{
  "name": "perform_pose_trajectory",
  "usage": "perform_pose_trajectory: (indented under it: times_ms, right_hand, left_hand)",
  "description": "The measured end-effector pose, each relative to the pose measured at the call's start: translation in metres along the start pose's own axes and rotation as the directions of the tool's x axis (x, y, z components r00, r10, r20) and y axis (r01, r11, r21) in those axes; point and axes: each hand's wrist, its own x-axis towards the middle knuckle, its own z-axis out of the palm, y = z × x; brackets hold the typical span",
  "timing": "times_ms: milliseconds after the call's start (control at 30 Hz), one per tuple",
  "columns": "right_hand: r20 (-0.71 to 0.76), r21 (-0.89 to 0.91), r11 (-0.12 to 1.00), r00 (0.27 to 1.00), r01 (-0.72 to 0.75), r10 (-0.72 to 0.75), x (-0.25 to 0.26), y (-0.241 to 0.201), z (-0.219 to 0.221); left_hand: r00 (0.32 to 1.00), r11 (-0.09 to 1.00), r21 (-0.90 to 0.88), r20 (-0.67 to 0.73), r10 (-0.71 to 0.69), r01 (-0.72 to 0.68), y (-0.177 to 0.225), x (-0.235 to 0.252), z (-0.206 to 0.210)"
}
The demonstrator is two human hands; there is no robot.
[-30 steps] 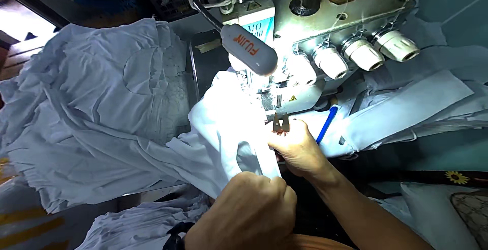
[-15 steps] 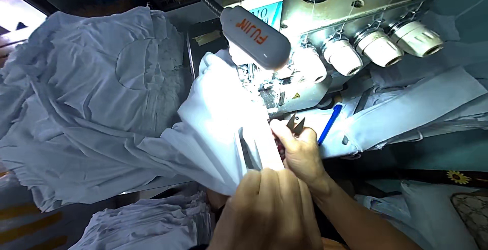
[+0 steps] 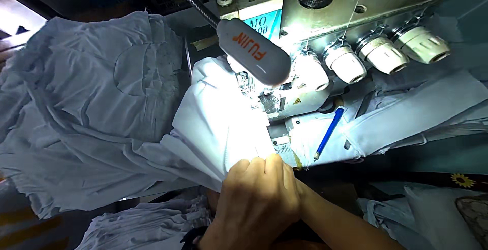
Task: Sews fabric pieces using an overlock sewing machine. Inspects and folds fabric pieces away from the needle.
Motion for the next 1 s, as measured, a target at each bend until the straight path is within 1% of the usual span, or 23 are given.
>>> perform_pose_trajectory:
  times_ms: [67,100,167,233,267,333,400,433,467,500,533,567,600,667,700,733,800,833,867,900,933,967,1000]
  right_hand:
    - [0.038,-0.058,0.991,0.992,0.120,-0.118,0.003,0.007,-0.001]
    - [0.042,-0.045,0.990,0.991,0.132,-0.130,0.004,0.006,0.002]
    - [0.053,0.034,0.993,0.992,0.117,-0.119,0.005,0.003,0.009]
    - [0.052,0.078,0.986,0.988,0.144,-0.148,0.007,0.003,0.016]
    - [0.054,0.090,0.985,0.987,0.144,-0.150,0.008,0.002,0.019]
    - [0.063,0.092,0.991,0.993,0.093,-0.099,0.010,-0.002,0.023]
    - [0.018,0.094,0.993,0.997,0.075,-0.077,0.012,-0.003,0.028]
    - [0.015,0.075,0.991,0.994,0.108,-0.110,0.013,0.002,0.027]
    - [0.002,0.044,0.983,0.984,0.177,-0.178,0.015,0.012,0.025]
    - [-0.044,0.008,0.970,0.969,0.245,-0.244,0.015,0.019,0.023]
    - [-0.091,-0.028,0.936,0.932,0.351,-0.352,0.013,0.023,0.021]
    - [-0.098,-0.070,0.875,0.869,0.480,-0.485,0.014,0.028,0.015]
    - [-0.056,-0.117,0.797,0.798,0.592,-0.601,0.015,0.030,0.005]
    - [0.098,-0.226,0.649,0.680,0.726,-0.727,0.016,0.026,-0.021]
    - [0.155,-0.286,0.595,0.649,0.751,-0.745,0.015,0.020,-0.033]
    - [0.179,-0.353,0.562,0.644,0.748,-0.744,0.013,0.014,-0.044]
    - [0.152,-0.493,0.533,0.671,0.688,-0.725,0.009,-0.006,-0.057]
    - [0.128,-0.564,0.499,0.667,0.658,-0.734,0.007,-0.016,-0.061]
    - [0.131,-0.630,0.436,0.642,0.642,-0.756,0.006,-0.025,-0.063]
    - [0.182,-0.677,0.332,0.586,0.657,-0.789,0.007,-0.031,-0.063]
    - [0.279,-0.689,0.204,0.513,0.696,-0.812,0.008,-0.036,-0.062]
    - [0.379,-0.686,0.080,0.449,0.724,-0.809,0.009,-0.040,-0.060]
    - [0.459,-0.678,-0.015,0.406,0.735,-0.790,0.011,-0.041,-0.058]
  left_hand:
    - [1.000,1.000,0.006,-0.004,0.009,-0.009,-0.006,0.005,0.003]
    - [1.000,1.000,0.007,-0.003,0.016,-0.016,-0.009,0.007,0.003]
    - [1.000,1.000,0.011,0.004,0.026,-0.026,-0.016,0.011,0.004]
    - [0.999,0.999,0.021,0.002,0.037,-0.037,-0.023,0.016,0.005]
    - [0.999,0.999,0.029,0.003,0.037,-0.037,-0.026,0.019,0.005]
    - [1.000,0.999,0.039,-0.007,0.029,-0.029,-0.031,0.026,0.005]
    - [0.999,0.999,0.037,-0.012,0.031,-0.031,-0.036,0.032,0.004]
    - [0.999,0.999,0.032,0.000,0.040,-0.040,-0.039,0.035,0.004]
    - [0.999,0.998,0.028,0.015,0.048,-0.049,-0.042,0.037,0.005]
    - [0.998,0.998,0.033,0.030,0.055,-0.056,-0.044,0.039,0.006]
    - [0.997,0.997,0.036,0.044,0.059,-0.061,-0.045,0.040,0.006]
    - [0.997,0.997,0.033,0.052,0.065,-0.066,-0.046,0.040,0.006]
    - [0.996,0.997,0.013,0.049,0.070,-0.071,-0.046,0.039,0.006]
    - [0.996,0.996,-0.051,0.039,0.076,-0.074,-0.047,0.033,0.002]
    - [0.997,0.993,-0.088,0.035,0.075,-0.072,-0.048,0.028,-0.002]
    - [0.997,0.990,-0.122,0.028,0.070,-0.066,-0.050,0.023,-0.004]
    - [0.998,0.984,-0.171,0.026,0.051,-0.045,-0.053,0.013,-0.008]
    - [0.999,0.982,-0.183,0.027,0.045,-0.039,-0.053,0.009,-0.006]
    - [0.999,0.981,-0.191,0.029,0.045,-0.039,-0.053,0.005,-0.004]
    - [0.998,0.979,-0.200,0.028,0.051,-0.044,-0.052,0.002,-0.001]
    - [0.998,0.977,-0.207,0.024,0.058,-0.051,-0.050,0.000,0.001]
    - [0.998,0.974,-0.221,0.007,0.057,-0.054,-0.048,-0.001,0.002]
    - [0.999,0.971,-0.233,-0.018,0.051,-0.054,-0.047,-0.001,0.004]
